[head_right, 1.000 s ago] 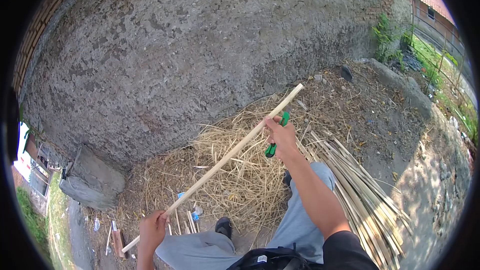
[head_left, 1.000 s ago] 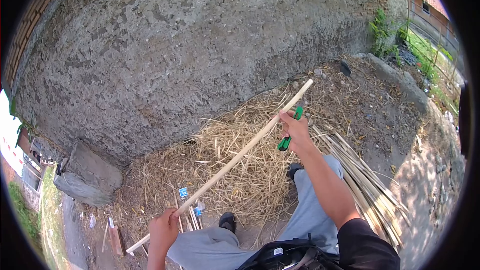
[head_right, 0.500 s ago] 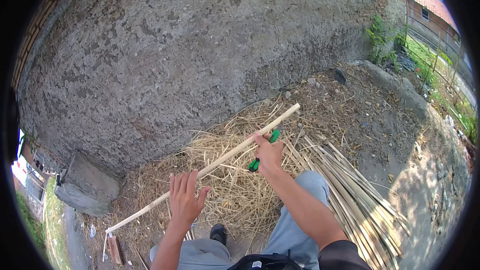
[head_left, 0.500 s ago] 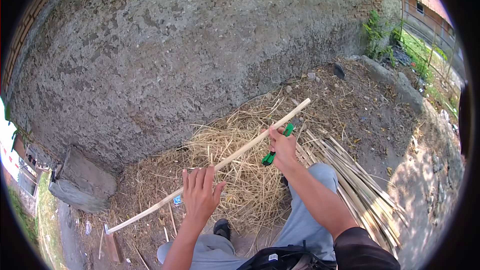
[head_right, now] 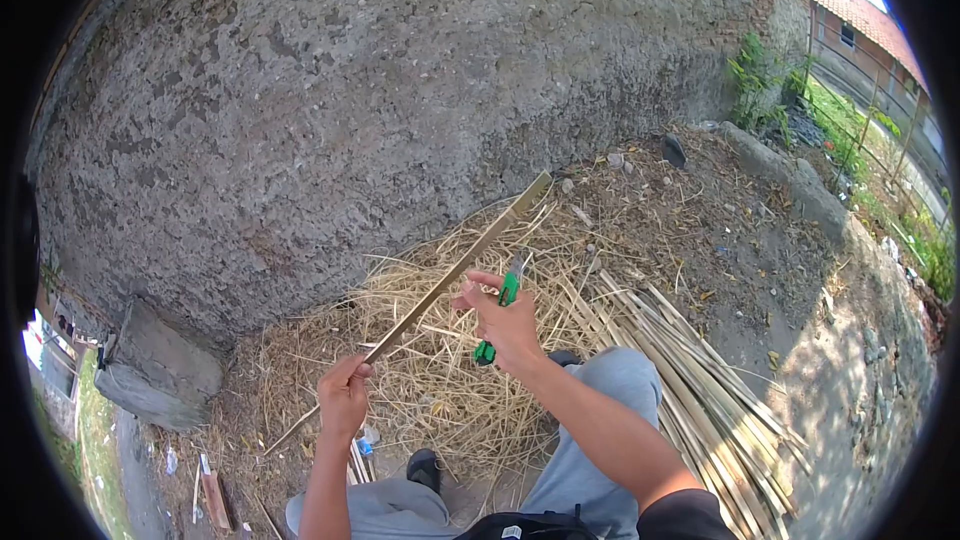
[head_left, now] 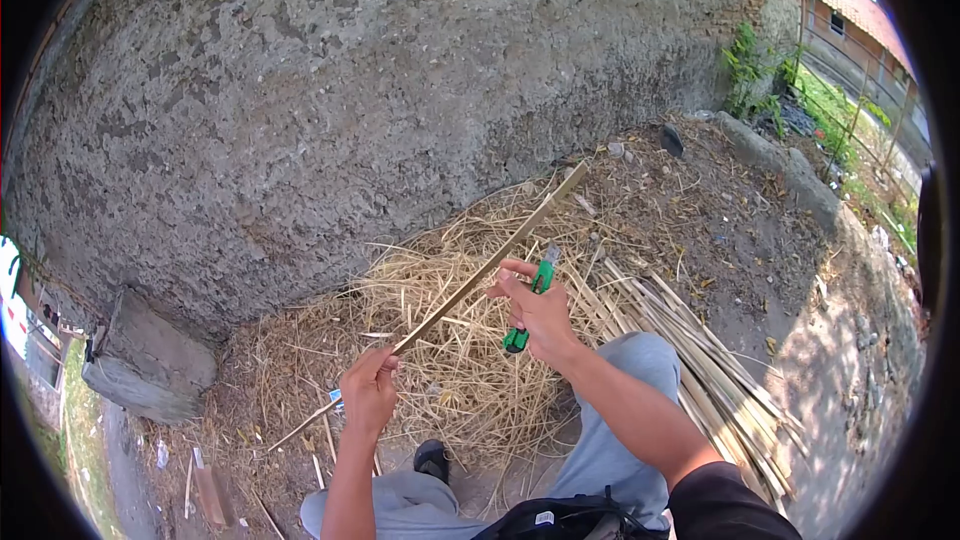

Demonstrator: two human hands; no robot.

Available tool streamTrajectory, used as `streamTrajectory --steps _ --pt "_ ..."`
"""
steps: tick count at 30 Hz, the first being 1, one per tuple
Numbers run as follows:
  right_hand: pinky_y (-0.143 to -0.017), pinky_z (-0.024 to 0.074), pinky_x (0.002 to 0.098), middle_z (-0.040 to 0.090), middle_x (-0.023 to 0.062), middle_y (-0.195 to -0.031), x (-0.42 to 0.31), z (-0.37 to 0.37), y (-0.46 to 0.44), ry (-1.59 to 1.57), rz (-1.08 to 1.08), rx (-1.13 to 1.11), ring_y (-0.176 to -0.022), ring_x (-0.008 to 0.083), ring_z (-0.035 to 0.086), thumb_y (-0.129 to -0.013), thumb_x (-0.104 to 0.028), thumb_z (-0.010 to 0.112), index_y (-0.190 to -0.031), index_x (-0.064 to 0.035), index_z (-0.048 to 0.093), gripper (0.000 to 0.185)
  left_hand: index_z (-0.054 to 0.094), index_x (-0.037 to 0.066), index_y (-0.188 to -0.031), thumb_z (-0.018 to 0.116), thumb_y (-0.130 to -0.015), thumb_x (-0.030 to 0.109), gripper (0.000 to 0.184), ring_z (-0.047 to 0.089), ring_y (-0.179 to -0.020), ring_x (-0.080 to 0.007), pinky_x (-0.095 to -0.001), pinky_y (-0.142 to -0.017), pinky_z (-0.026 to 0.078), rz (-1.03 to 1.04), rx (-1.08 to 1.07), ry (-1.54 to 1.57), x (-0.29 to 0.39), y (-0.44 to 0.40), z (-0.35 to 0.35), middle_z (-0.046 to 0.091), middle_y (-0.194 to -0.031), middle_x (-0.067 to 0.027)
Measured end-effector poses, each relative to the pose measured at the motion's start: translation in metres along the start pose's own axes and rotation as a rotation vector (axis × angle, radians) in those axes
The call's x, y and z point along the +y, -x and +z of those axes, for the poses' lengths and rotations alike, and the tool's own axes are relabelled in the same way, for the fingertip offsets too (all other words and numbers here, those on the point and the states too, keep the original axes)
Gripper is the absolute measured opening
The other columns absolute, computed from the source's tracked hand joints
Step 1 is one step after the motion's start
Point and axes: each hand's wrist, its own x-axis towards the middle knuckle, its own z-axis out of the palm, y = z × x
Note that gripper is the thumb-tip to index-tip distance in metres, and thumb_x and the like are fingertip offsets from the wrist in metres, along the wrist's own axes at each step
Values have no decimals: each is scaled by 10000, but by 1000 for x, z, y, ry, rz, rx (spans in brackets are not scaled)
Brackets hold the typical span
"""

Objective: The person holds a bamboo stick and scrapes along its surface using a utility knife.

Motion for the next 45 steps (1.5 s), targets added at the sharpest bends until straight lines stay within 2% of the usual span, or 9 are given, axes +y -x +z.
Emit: streamTrajectory --steps 8,10,12,14,20,27,31,38,45 --pt "-418 349 206 688 150 -883 1 -1 3 22 -107 33 -475 44 451 -895 -158 683 -1091 11 626 265 691 25 -934 643 -866 80 100 646 -688 -317 -373 -612 490 -180 -80 -66 -4 2 -22 681 -840 -151" --pt "-422 353 201 705 85 -837 11 -7 -4 492 -505 161 -518 39 498 -881 -164 701 -1020 -32 687 192 699 36 -935 647 -865 100 108 645 -689 -326 -380 -616 492 -169 -57 -106 -8 5 -24 683 -840 -155" --pt "-464 436 222 709 61 -859 0 -5 1 655 -525 178 -598 100 614 -843 -132 726 -976 -58 707 154 706 47 -937 651 -865 120 116 644 -689 -335 -388 -620 494 -160 -38 -149 -8 8 -27 685 -840 -160" --pt "-495 488 255 707 40 -906 -1 -7 -6 1090 -1371 3 -660 165 676 -786 -111 755 -979 -72 705 202 715 64 -931 664 -851 133 117 645 -666 -332 -390 -612 494 -169 -64 -186 -6 7 -29 681 -794 -160" --pt "-529 515 273 695 26 -1081 9 -1 3 1267 -1325 -122 -715 191 699 -735 -133 757 -1009 -112 702 280 724 91 -909 676 -834 154 109 627 -615 -325 -402 -574 476 -119 -78 -214 -3 8 -31 664 -704 -145" --pt "-529 511 311 703 17 -932 26 -7 -8 1447 -1193 -319 -652 199 677 -735 -162 712 -952 -128 692 221 725 77 -903 694 -822 149 113 647 -645 -293 -374 -618 495 -182 -208 -224 2 6 -41 691 -753 -119" --pt "-507 497 334 700 20 -835 28 -8 -5 1369 -1108 -401 -616 213 655 -678 -56 711 -967 -125 709 297 712 86 -852 723 -794 182 113 634 -668 -270 -373 -629 469 -109 -123 -207 4 4 -44 684 -778 -71" --pt "-488 480 358 673 30 -780 27 -8 0 1384 -1004 -476 -572 227 623 -717 -87 710 -987 -125 711 272 706 77 -830 757 -724 101 121 622 -740 -213 -350 -710 424 206 5 -258 4 0 -46 673 -815 -24" --pt "-488 487 353 700 49 -803 27 -7 4 1377 -951 -470 -577 233 640 -764 -144 712 -978 -132 719 214 708 76 -826 718 -699 31 135 627 -779 -211 -346 -726 416 250 88 -297 4 0 -43 671 -826 -31"
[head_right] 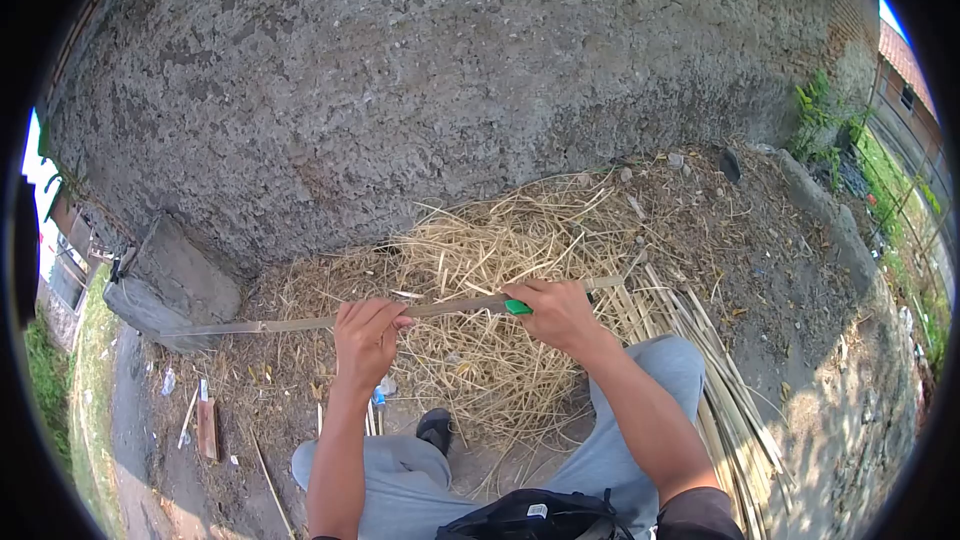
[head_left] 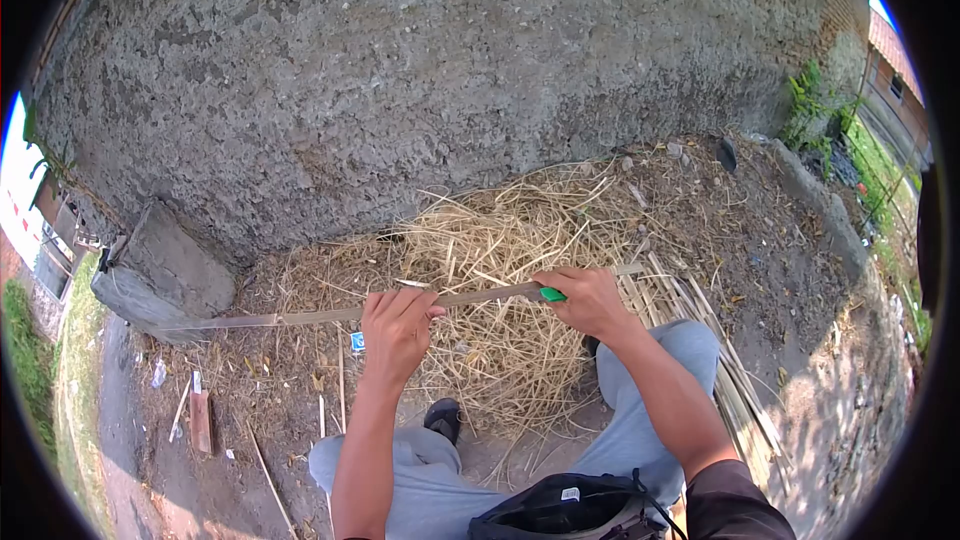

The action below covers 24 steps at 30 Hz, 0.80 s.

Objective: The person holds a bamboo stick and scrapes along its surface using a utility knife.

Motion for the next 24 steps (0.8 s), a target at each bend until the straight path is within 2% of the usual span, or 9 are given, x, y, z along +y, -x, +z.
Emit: streamTrajectory --steps 3,6,8,11,13,16,18,21,24 --pt "-478 485 352 709 56 -796 0 0 0 23 -4 3 -566 235 644 -768 -161 713 -958 -139 726 192 711 84 -826 694 -694 1 158 627 -779 -217 -353 -739 414 22 -19 -18 -1 4 0 672 -835 -34" --pt "-479 483 369 692 71 -732 0 5 2 48 19 -13 -549 248 640 -772 -191 712 -938 -136 724 175 712 97 -849 695 -748 36 119 637 -895 -210 -376 -876 398 -78 -50 -33 7 5 2 685 -894 -25" --pt "-487 484 385 674 83 -680 2 10 1 69 49 -19 -543 260 636 -778 -211 709 -931 -130 717 173 694 90 -972 655 -839 100 138 597 -1090 -239 -445 -1036 284 -52 236 -350 19 0 6 673 -1046 -54" --pt "-484 466 392 641 95 -606 1 10 -6 33 177 24 -516 258 623 -828 -262 693 -916 -114 730 176 642 60 -1105 623 -900 171 234 496 -1249 -303 -506 -1112 148 -120 250 -318 35 1 6 597 -1223 -122" --pt "-475 442 390 621 126 -586 -5 1 -13 -64 488 -62 -496 262 604 -882 -322 656 -926 -96 738 244 566 40 -1204 621 -910 220 349 476 -1265 -316 -518 -1108 138 -86 193 -264 36 12 15 538 -1290 -165" --pt "-473 371 337 552 62 -523 7 15 -6 -377 594 16 -452 160 484 -907 -378 631 -886 -72 752 329 492 27 -1282 607 -921 262 446 450 -1283 -338 -481 -1095 224 -171 -14 -21 53 23 32 514 -1325 -169" --pt "-500 323 301 477 -15 -526 -17 -7 -16 -664 743 -35 -511 80 390 -903 -371 644 -817 -61 757 340 420 -12 -1328 608 -919 261 526 468 -1260 -362 -465 -1056 333 -378 -224 396 67 32 46 514 -1312 -200" --pt "-521 359 294 548 1 -571 -22 -4 -13 -773 729 -73 -536 80 440 -920 -331 631 -840 -49 751 317 378 -35 -1347 596 -928 258 555 502 -1217 -373 -447 -1014 403 -451 -464 653 79 43 64 527 -1279 -226" --pt "-552 399 280 630 26 -642 -30 -1 -11 -826 706 49 -568 75 479 -931 -295 620 -873 -17 735 307 402 -34 -1325 549 -960 207 462 585 -1094 -322 -415 -927 468 -467 -415 708 87 48 73 568 -1205 -218"
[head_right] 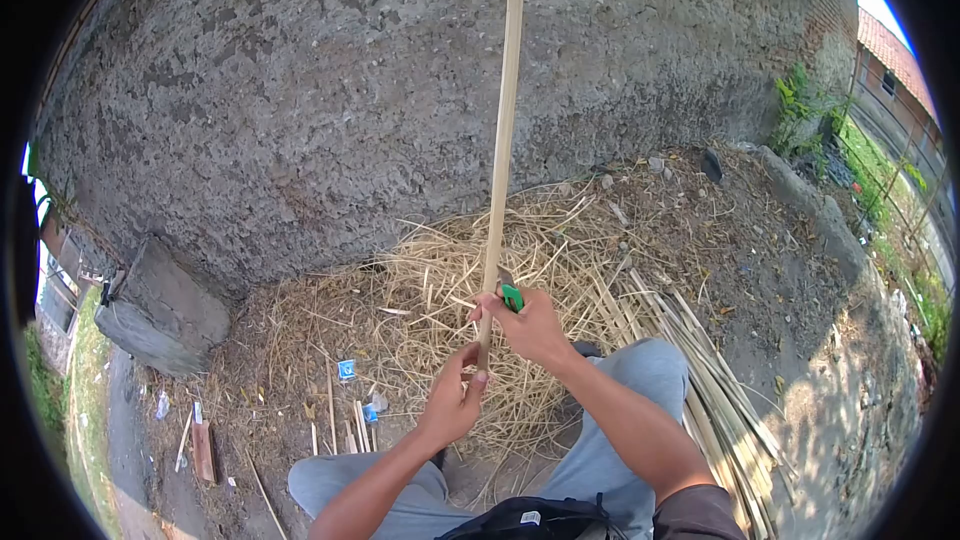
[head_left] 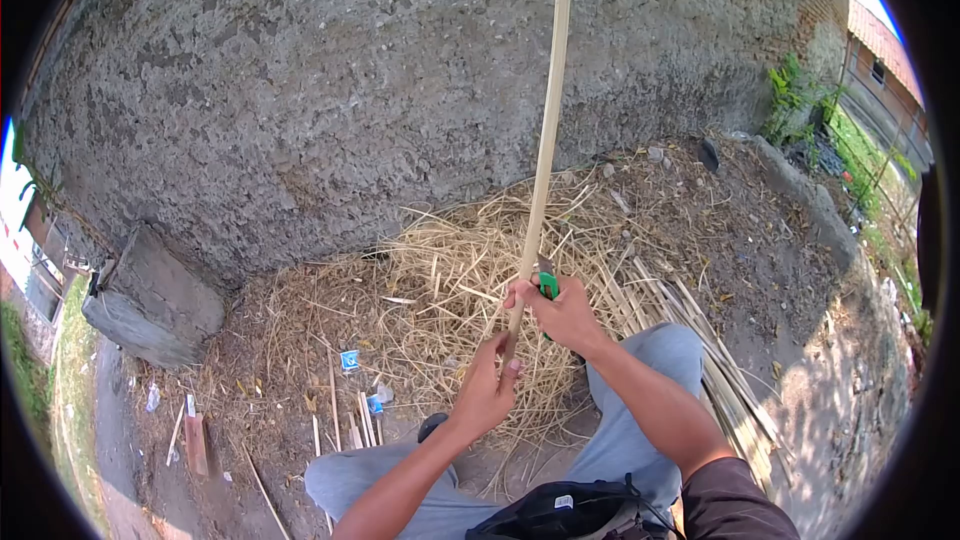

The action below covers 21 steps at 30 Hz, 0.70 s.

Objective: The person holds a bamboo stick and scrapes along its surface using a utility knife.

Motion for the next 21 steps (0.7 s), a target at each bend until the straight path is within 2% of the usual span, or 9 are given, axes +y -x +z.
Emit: streamTrajectory --steps 1,2,4,6,8,9,11,14,21 --pt "-552 399 280 630 26 -642 -1 0 1 0 2 -3 -568 75 479 -931 -295 620 -873 -17 735 307 411 -35 -1314 531 -970 188 427 609 -1043 -301 -400 -884 494 -71 28 67 1 -1 1 581 -1173 -211" --pt "-572 419 277 664 40 -690 -2 0 2 20 47 -40 -597 73 512 -934 -286 616 -888 -6 724 305 417 -54 -1293 472 -1001 173 374 642 -896 -236 -353 -784 525 -90 48 48 4 -3 1 626 -1023 -174" --pt "-592 439 273 699 54 -737 -4 1 4 39 88 -73 -627 70 546 -937 -278 611 -903 6 714 303 432 -53 -1262 444 -1016 197 351 637 -801 -208 -334 -715 525 -91 -8 88 -16 -4 9 617 -924 -139" --pt "-467 400 259 689 37 -688 -5 9 7 95 17 -29 -487 58 488 -935 -247 610 -864 3 699 275 447 -52 -1232 415 -1031 220 340 632 -706 -180 -314 -646 526 -94 -64 128 -13 0 13 609 -825 -104" --pt "-510 419 276 691 49 -689 8 13 7 88 43 -13 -525 68 508 -933 -255 610 -880 8 695 281 479 -23 -1141 363 -1050 275 332 527 -520 -121 -265 -483 448 -396 -92 601 -4 10 18 514 -674 -39" --pt "-553 438 292 692 60 -689 16 16 6 82 69 4 -562 79 527 -930 -263 610 -895 12 691 289 479 -23 -1141 363 -1050 275 332 527 -520 -121 -265 -483 448 -395 -94 599 -2 14 19 514 -674 -39" --pt "-532 428 297 666 62 -643 28 23 8 97 67 10 -531 88 505 -914 -273 627 -876 19 689 300 476 17 -1088 338 -1055 297 314 390 -445 -84 -234 -403 341 -526 -41 785 3 21 18 432 -649 -14" --pt "-500 412 311 615 71 -573 39 27 8 182 72 -5 -491 105 487 -885 -291 655 -825 29 683 327 456 26 -1094 335 -1055 296 298 333 -447 -73 -238 -402 319 -661 -11 933 15 28 9 419 -658 -21" --pt "-471 401 345 534 89 -493 41 36 7 182 24 70 -437 144 473 -826 -290 681 -701 29 658 344 457 38 -1066 359 -1048 279 261 365 -452 -100 -261 -415 345 -653 -54 1063 20 32 -7 472 -736 -45"
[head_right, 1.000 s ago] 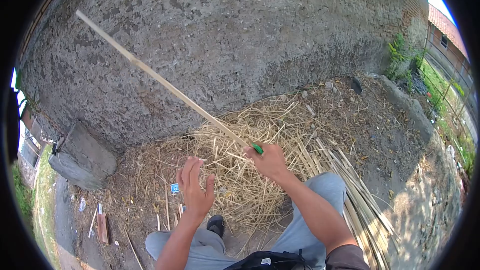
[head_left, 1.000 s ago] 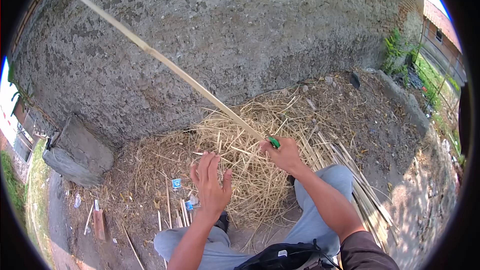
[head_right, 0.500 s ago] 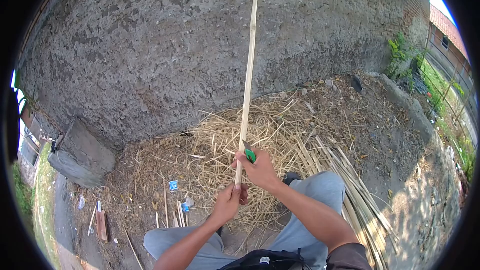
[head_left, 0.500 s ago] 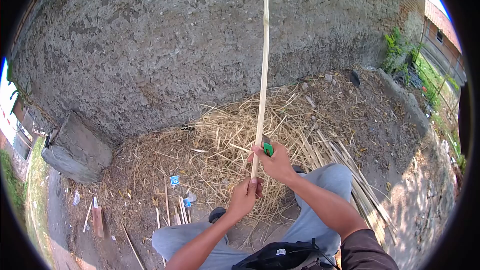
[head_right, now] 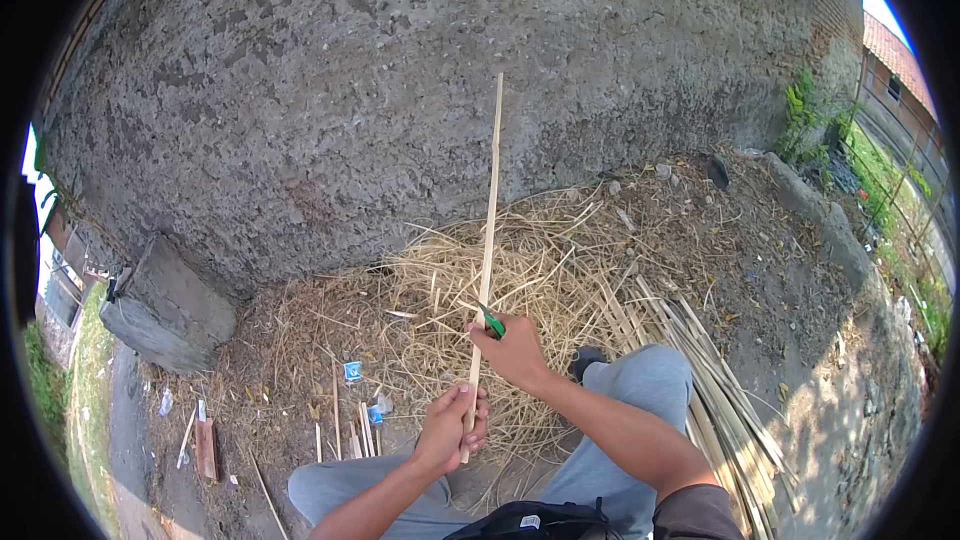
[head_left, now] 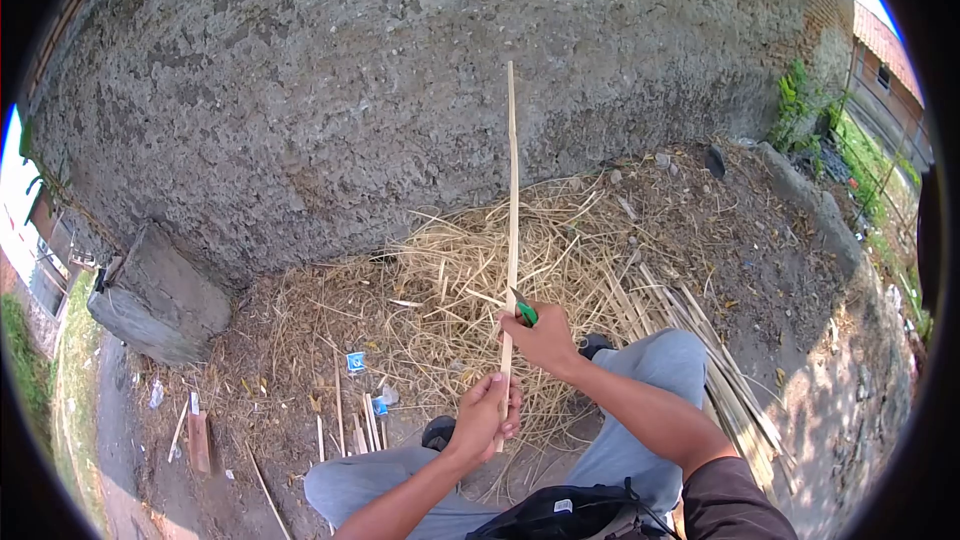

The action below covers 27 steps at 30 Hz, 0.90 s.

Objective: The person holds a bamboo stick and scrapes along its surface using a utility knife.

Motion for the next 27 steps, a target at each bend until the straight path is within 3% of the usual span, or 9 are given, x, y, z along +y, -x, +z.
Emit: streamTrajectory --steps 9,12,14,18,21,23,24,26,27 --pt "-521 481 379 574 157 -509 -24 -10 -3 318 -75 1 -462 271 581 -730 -294 674 -716 23 671 318 483 35 -995 412 -1033 263 242 492 -554 -147 -277 -485 430 -182 -78 54 2 0 -14 520 -788 -54" --pt "-538 490 402 579 173 -518 -20 -8 -5 319 -115 35 -482 310 594 -716 -297 676 -721 23 674 319 486 15 -1033 515 -995 208 199 582 -598 -159 -285 -515 507 -7 109 -224 -3 0 -11 551 -819 -64" --pt "-544 493 404 576 175 -517 -22 -10 -7 335 -93 32 -483 317 594 -713 -291 676 -724 26 672 317 506 -25 -1051 596 -947 130 208 651 -651 -171 -275 -538 557 320 236 -560 -5 5 -6 578 -877 -88" --pt "-559 502 405 576 182 -521 -21 -9 -8 259 -37 -13 -491 328 597 -713 -279 671 -730 37 665 316 542 -53 -1030 623 -924 93 198 666 -653 -160 -252 -516 558 358 260 -644 -4 8 -2 584 -924 -100" --pt "-570 506 401 580 186 -528 -14 -4 -9 260 -37 -31 -502 327 603 -722 -278 669 -731 42 661 321 557 -61 -952 637 -914 91 176 667 -649 -166 -249 -513 555 561 290 -770 -10 5 -7 590 -953 -112" --pt "-571 506 399 583 189 -533 -10 -2 -10 252 -53 -19 -506 325 604 -725 -280 670 -730 43 661 323 555 -46 -908 656 -889 73 157 667 -672 -233 -305 -540 545 746 354 -1120 -15 3 -11 593 -947 -144" --pt "-574 508 398 587 192 -541 -10 -2 -11 263 -52 -29 -510 327 607 -730 -278 667 -730 42 662 321 555 -46 -908 656 -889 73 157 667 -672 -233 -305 -540 545 747 353 -1119 -15 2 -11 593 -947 -144" --pt "-576 510 397 592 195 -550 -8 -1 -11 274 -51 -41 -514 328 609 -734 -277 665 -730 41 662 318 521 -38 -890 612 -900 77 147 604 -666 -385 -438 -561 495 889 399 -1336 -14 3 -10 561 -894 -192" --pt "-578 511 396 593 194 -552 -6 1 -11 275 -52 -43 -515 326 610 -739 -277 664 -732 39 665 317 521 -38 -890 612 -900 77 147 604 -666 -385 -438 -561 495 890 400 -1336 -13 3 -8 561 -894 -192"
